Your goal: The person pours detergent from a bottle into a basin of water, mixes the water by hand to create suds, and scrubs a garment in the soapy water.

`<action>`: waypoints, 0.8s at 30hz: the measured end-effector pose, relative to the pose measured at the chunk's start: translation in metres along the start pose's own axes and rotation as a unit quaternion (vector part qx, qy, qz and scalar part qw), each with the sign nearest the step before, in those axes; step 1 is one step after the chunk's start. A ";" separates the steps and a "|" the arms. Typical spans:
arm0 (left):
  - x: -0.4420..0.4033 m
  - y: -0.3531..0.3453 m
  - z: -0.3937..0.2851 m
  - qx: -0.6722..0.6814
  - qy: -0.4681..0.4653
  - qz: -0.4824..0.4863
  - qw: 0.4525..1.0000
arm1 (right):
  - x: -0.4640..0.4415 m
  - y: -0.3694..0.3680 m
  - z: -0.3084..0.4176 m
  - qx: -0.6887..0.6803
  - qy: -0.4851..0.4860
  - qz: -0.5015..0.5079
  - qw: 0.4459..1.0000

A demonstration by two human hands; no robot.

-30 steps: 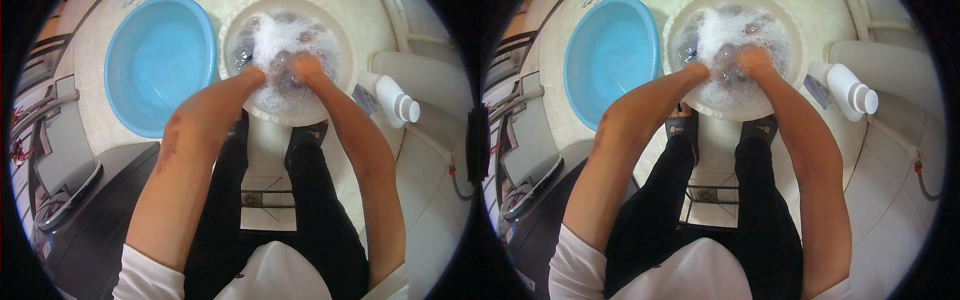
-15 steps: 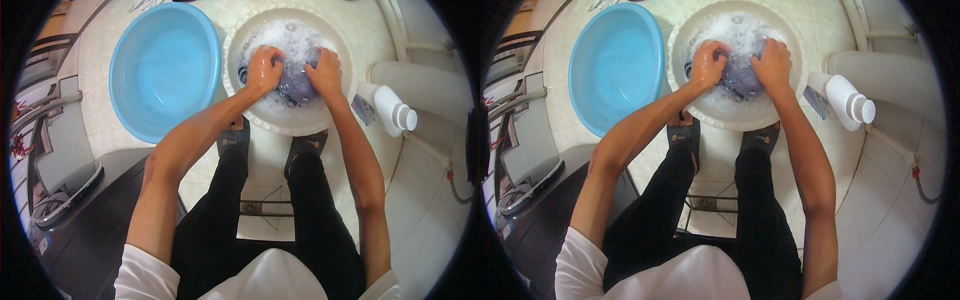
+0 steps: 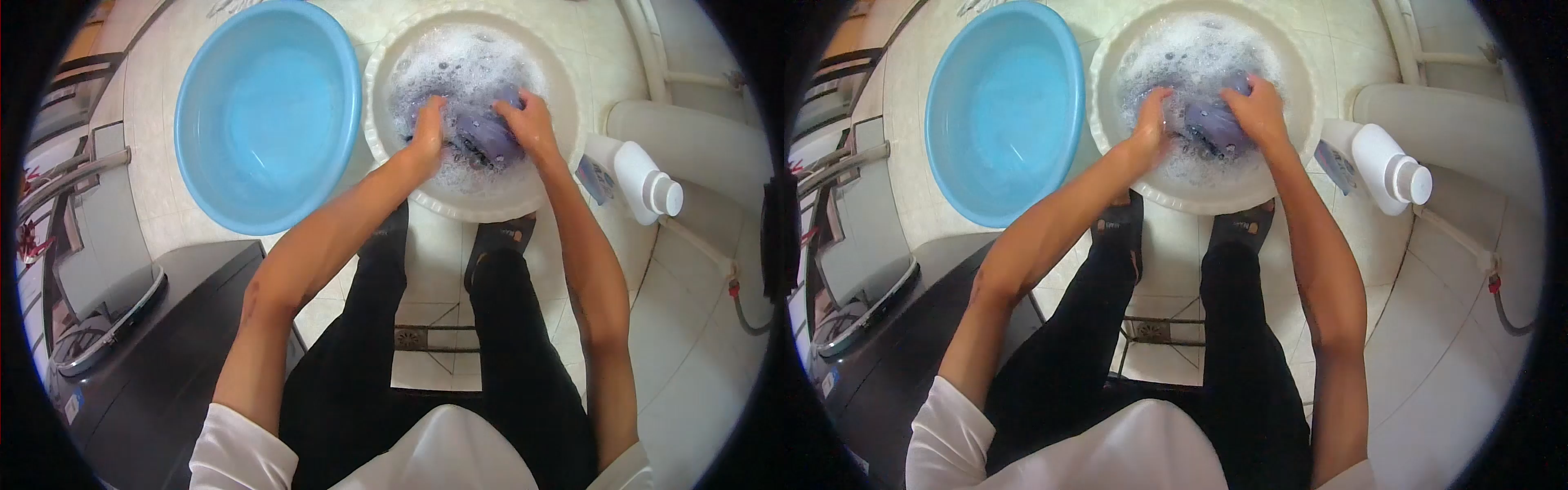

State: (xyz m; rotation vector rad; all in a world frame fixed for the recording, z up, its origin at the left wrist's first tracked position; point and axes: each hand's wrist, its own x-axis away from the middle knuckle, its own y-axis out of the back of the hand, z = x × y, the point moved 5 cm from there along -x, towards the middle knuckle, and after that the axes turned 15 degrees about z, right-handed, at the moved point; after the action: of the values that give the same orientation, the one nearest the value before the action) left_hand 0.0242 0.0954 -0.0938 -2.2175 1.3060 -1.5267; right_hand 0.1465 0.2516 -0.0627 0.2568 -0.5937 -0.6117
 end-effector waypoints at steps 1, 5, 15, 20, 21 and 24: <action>0.006 -0.010 -0.005 0.000 0.000 0.000 1.000 | 0.005 -0.005 0.018 0.035 0.048 -0.006 0.998; 0.011 -0.044 -0.005 0.210 0.108 0.090 0.968 | 0.036 -0.042 0.076 0.134 0.162 -0.014 0.978; -0.012 -0.034 -0.001 0.182 0.038 0.238 0.953 | 0.092 -0.087 0.135 0.168 0.368 0.012 0.914; 0.009 -0.060 -0.004 0.187 0.002 0.209 0.960 | 0.017 -0.066 0.122 0.291 0.372 -0.079 0.878; 0.010 -0.064 -0.005 0.182 -0.003 0.200 0.963 | -0.004 -0.053 0.117 0.263 0.284 -0.068 0.920; 0.005 -0.063 -0.011 0.216 0.004 0.188 0.958 | -0.012 -0.046 0.111 0.236 0.196 -0.072 0.949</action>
State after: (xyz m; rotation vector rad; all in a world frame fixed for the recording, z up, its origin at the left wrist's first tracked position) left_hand 0.0513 0.1339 -0.0509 -1.5938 1.1695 -1.4954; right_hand 0.0520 0.2166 0.0031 0.8589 -0.3277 -0.5326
